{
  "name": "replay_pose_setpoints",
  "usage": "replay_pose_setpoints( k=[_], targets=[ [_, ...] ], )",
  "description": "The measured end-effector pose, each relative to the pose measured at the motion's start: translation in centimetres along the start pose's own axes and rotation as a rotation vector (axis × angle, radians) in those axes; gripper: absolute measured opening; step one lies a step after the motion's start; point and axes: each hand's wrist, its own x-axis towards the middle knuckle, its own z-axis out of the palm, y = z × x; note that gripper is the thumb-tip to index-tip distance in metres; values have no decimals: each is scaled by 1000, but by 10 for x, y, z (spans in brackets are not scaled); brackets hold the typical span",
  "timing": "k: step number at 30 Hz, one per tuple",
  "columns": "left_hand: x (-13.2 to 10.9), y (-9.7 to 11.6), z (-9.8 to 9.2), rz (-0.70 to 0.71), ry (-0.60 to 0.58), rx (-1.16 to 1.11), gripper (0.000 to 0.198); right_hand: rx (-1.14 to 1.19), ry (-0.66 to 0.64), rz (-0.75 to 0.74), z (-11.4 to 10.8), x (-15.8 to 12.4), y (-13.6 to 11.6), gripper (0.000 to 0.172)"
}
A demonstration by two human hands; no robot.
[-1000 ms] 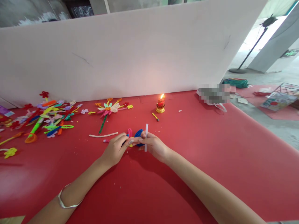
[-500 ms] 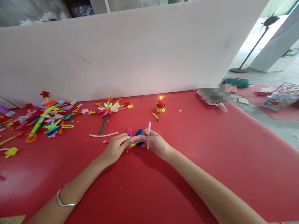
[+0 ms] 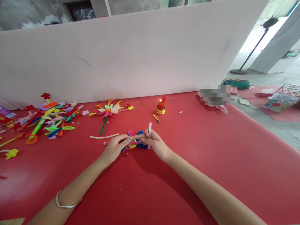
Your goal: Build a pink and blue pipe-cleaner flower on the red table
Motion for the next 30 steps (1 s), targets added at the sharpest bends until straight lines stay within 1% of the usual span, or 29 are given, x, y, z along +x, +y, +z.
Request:
replay_pose_setpoints(
  k=[3, 5, 8, 11, 13, 14, 15, 17, 22, 24, 27, 30],
  targets=[
    [2, -1, 0, -14, 2, -48, 29, -100, -33, -64, 2, -3, 0, 29],
    [2, -2, 1, -28, 12, -74, 27, -211, -58, -123, 1, -5, 0, 26],
    [3, -2, 1, -69, 36, -91, 26, -492, -56, -199, -1, -7, 0, 21],
    [3, -2, 0, -106, 66, -70, 22, -805, -37, -239, -2, -9, 0, 18],
    [3, -1, -1, -105, 83, -38, 19, -932, -42, -259, -1, -10, -1, 16],
    [4, -1, -1, -101, 91, -21, 18, -953, -49, -265, -1, -11, -1, 17],
    [4, -1, -1, -95, 97, -9, 18, -946, -57, -264, 0, -11, -1, 18],
    [3, 0, -2, -85, 105, 7, 17, -848, -72, -241, 1, -11, 0, 20],
    [3, 0, -2, -81, 133, 13, 17, -337, -79, -144, 1, -7, 4, 25],
    [3, -1, -3, -82, 154, 9, 16, -188, -57, -105, 0, -5, 5, 27],
    [5, -6, -3, -86, 161, -5, 15, -66, -15, -48, 0, -2, 2, 33],
    [6, -9, -3, -108, 147, -29, 15, -16, 42, -25, 1, 0, -2, 41]
  ],
)
